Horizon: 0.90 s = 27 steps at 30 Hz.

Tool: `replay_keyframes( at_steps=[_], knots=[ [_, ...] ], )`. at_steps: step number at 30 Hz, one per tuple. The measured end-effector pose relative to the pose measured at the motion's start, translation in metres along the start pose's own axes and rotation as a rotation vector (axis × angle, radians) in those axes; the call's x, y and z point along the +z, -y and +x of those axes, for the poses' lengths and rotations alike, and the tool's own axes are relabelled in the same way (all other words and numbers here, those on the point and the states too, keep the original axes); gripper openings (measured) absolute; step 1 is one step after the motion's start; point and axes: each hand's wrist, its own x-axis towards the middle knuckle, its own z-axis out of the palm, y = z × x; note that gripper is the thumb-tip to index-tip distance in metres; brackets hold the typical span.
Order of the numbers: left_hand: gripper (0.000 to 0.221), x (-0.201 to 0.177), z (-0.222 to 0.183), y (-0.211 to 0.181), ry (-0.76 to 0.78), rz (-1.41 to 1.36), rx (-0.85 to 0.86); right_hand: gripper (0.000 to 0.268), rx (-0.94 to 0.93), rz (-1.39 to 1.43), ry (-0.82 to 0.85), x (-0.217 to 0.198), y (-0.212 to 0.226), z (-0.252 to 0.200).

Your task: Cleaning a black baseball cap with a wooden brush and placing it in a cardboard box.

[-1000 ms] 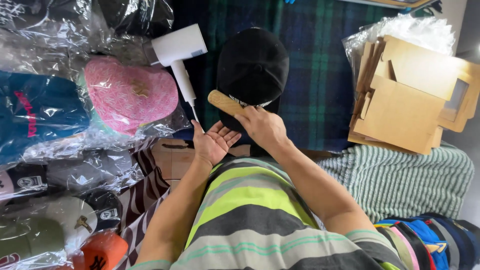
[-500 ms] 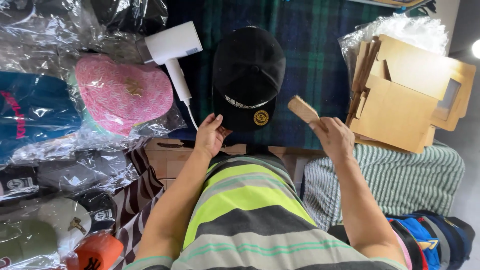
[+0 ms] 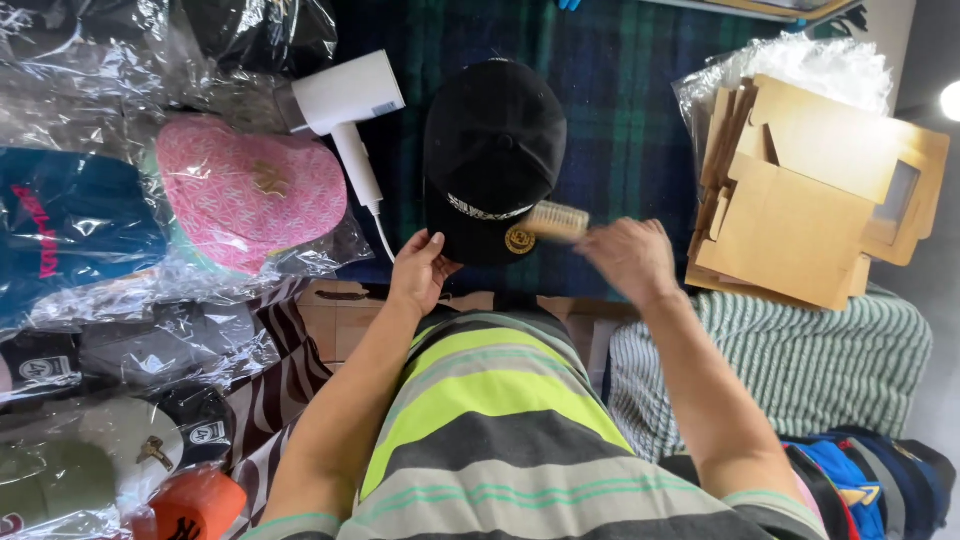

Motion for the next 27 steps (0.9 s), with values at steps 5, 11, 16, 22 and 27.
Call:
replay_keyframes(
  at_steps=[5, 11, 16, 22, 27],
  knots=[
    [0.007, 0.003, 0.000, 0.001, -0.013, 0.066, 0.034, 0.026, -0.036, 0.278, -0.054, 0.013, 0.052, 0.038],
    [0.011, -0.002, 0.007, 0.009, -0.072, 0.039, 0.037, 0.031, 0.255, -0.023, -0.127, 0.010, -0.018, -0.051],
    [0.010, 0.017, -0.007, -0.004, -0.065, 0.098, 0.035, 0.032, 0.031, 0.030, -0.126, -0.013, 0.126, 0.051],
    [0.012, 0.011, -0.005, -0.005, -0.088, 0.117, 0.034, 0.027, 0.516, 0.134, -0.344, -0.011, 0.050, 0.055],
    [0.011, 0.008, 0.001, 0.005, -0.098, 0.137, 0.009, 0.026, 0.184, 0.055, -0.189, -0.027, 0.133, 0.069]
  ],
)
